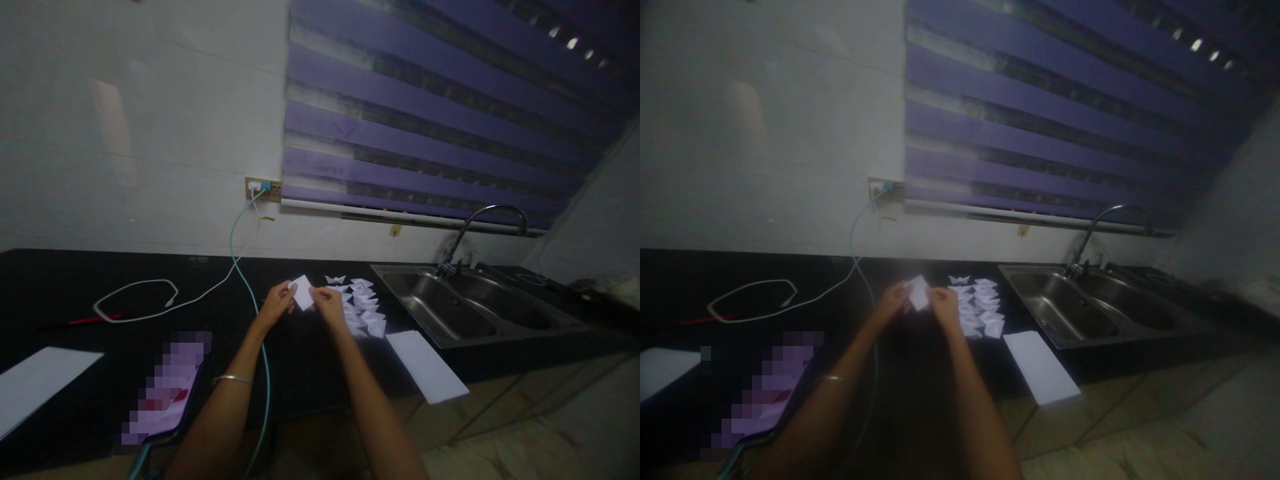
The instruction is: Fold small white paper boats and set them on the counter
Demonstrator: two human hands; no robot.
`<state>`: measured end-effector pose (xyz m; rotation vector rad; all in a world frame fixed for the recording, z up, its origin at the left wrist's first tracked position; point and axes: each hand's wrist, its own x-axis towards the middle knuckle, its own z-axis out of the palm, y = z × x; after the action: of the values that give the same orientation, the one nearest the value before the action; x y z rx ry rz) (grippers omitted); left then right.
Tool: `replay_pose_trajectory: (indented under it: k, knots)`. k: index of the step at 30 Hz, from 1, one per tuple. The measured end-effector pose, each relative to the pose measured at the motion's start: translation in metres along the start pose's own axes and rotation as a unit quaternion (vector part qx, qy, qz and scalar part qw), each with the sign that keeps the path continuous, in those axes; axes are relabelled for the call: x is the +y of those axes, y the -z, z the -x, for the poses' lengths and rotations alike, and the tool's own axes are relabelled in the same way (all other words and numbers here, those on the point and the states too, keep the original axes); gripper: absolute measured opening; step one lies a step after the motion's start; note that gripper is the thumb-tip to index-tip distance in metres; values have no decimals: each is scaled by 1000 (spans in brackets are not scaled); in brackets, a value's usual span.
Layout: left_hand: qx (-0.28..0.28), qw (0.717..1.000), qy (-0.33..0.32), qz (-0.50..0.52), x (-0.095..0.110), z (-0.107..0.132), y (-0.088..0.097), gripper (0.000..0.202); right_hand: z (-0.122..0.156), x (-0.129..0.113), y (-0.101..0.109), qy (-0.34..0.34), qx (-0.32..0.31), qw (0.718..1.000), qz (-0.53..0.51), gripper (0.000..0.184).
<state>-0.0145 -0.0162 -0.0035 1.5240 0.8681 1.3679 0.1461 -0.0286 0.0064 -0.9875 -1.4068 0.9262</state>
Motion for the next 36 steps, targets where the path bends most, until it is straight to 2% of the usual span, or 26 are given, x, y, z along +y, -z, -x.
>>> replay_pose_trajectory:
  k: [6,9,17,25,29,36]
  knots:
    - [71,997,1,-10,11,1,2,46,4,6,-2,-29,-89,995,21,40]
    - [72,997,5,-15,14,2,3,46,4,6,-3,-34,-109,993,13,39]
    - [-4,1000,12,-15,7,1,0,46,1,3,-5,-14,-32,998,-56,32]
    - [-53,998,15,-10,7,3,-4,45,1,4,-2,-10,-18,996,-86,26]
    - [-70,997,-14,-36,5,3,-4,44,0,5,-1,-6,-23,996,-87,26]
    - [-56,997,1,-54,4,4,-5,44,-2,10,1,18,-17,999,-48,27]
